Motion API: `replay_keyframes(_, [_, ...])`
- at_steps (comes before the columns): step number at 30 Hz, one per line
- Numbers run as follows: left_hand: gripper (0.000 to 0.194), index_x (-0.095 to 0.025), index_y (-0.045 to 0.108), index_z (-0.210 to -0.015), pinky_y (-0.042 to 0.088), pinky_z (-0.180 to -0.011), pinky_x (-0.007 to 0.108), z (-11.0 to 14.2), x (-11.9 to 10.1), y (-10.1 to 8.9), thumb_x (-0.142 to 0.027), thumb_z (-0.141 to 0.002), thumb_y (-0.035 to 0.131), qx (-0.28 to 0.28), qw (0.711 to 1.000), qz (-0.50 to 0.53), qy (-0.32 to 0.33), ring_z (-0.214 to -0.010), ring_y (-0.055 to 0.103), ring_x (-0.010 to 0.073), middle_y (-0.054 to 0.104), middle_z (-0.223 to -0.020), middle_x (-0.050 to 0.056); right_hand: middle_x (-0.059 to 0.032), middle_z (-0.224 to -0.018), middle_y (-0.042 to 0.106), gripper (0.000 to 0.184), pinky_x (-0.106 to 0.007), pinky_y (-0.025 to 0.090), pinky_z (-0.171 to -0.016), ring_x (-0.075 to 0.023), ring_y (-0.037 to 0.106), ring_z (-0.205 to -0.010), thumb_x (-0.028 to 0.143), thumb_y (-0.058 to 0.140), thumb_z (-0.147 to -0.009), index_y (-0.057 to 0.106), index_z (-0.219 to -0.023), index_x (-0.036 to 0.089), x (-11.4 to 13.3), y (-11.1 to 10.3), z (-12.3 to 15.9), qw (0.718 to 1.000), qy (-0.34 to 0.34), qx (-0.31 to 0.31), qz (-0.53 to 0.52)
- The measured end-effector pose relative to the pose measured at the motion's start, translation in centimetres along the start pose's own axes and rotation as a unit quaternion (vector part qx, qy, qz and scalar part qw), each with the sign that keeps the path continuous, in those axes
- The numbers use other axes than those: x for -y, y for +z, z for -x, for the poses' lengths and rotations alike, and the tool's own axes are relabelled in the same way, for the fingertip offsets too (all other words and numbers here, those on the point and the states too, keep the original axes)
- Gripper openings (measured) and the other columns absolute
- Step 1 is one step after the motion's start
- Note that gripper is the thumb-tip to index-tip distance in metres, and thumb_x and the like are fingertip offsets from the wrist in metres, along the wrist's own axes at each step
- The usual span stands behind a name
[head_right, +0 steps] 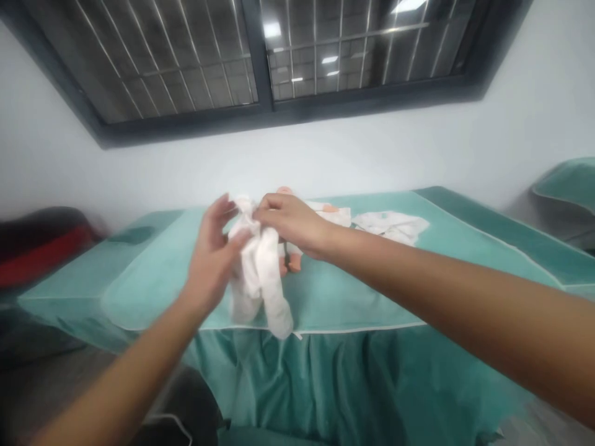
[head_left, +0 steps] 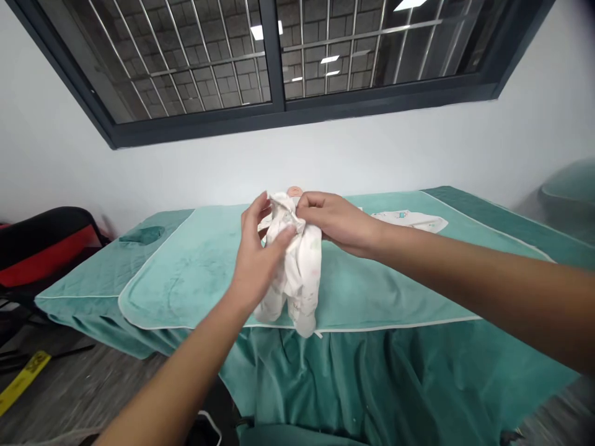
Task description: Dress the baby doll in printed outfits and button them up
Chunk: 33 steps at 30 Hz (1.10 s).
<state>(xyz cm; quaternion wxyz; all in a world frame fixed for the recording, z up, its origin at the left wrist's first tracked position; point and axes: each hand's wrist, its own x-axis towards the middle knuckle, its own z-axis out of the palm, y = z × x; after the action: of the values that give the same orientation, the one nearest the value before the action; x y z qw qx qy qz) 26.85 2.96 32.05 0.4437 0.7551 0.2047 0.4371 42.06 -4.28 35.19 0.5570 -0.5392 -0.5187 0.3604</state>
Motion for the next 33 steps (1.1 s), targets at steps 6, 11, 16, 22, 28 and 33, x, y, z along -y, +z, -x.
replay_keyframes(6, [0.044,-0.02,0.063,-0.116,0.049,-0.101,0.047,4.8,7.1,0.3,-0.046,-0.082,0.066,0.214,0.955,-0.013,-0.207,-0.114,0.062,0.0322,0.068,-0.118,0.01,0.0023,-0.075,0.051,0.03,-0.027,0.051,-0.071,-0.0127,0.055,-0.073,0.041,0.066,-0.081,0.043,-0.075,0.022,-4.2,-1.8,-3.6,0.981,-0.027,-0.163,-0.104])
replay_keyframes(11, [0.037,-0.021,0.059,-0.115,0.04,-0.111,0.041,4.5,8.9,-1.6,-0.041,-0.084,0.062,-0.054,0.987,-0.125,-0.083,-0.128,0.051,0.0284,0.054,-0.135,0.01,-0.0012,-0.085,0.061,0.027,-0.035,0.053,-0.079,-0.0191,0.061,-0.085,0.043,0.068,-0.08,0.052,-0.085,0.022,-11.7,-2.2,-3.8,0.992,0.072,-0.084,0.062])
replay_keyframes(16, [0.031,-0.024,0.047,-0.107,0.05,-0.091,0.034,-0.6,9.2,-4.8,-0.043,-0.085,0.06,-0.204,0.963,-0.124,-0.124,-0.099,0.06,0.02,0.06,-0.106,0.003,-0.0077,-0.119,0.067,0.04,-0.041,0.052,-0.094,-0.0227,0.065,-0.104,0.044,0.067,-0.085,0.059,-0.119,0.024,-15.3,-0.5,-2.8,0.954,0.046,0.224,0.192])
replay_keyframes(22, [0.028,-0.019,0.049,-0.101,0.054,-0.076,0.035,-6.9,14.7,-5.0,-0.035,-0.08,0.059,-0.148,0.947,-0.157,-0.238,-0.091,0.064,0.0223,0.062,-0.1,0.008,-0.0082,-0.124,0.065,0.032,-0.045,0.049,-0.099,-0.023,0.063,-0.108,0.041,0.056,-0.091,0.061,-0.117,0.024,-16.2,-3.3,-6.8,0.967,0.027,0.012,0.254])
replay_keyframes(28, [0.045,-0.016,0.055,-0.12,0.035,-0.116,0.042,-10.1,18.6,1.3,-0.023,-0.076,0.062,-0.033,0.965,-0.211,-0.152,-0.142,0.04,0.0297,0.048,-0.144,0.018,-0.0126,-0.135,0.057,0.042,-0.047,0.042,-0.109,-0.0266,0.053,-0.127,0.042,0.058,-0.087,0.055,-0.122,0.02,-20.5,-10.9,-14.7,0.94,-0.012,-0.144,0.308])
replay_keyframes(33, [0.055,-0.016,0.055,-0.127,0.043,-0.107,0.05,-12.9,20.6,5.3,-0.044,-0.081,0.066,0.071,0.949,-0.094,-0.292,-0.128,0.055,0.0358,0.059,-0.137,0.02,-0.0226,-0.143,0.05,0.067,-0.05,0.036,-0.113,-0.0349,0.046,-0.135,0.054,0.058,-0.085,0.048,-0.134,0.01,-24.3,-17.2,-23.5,0.903,0.028,-0.19,0.383])
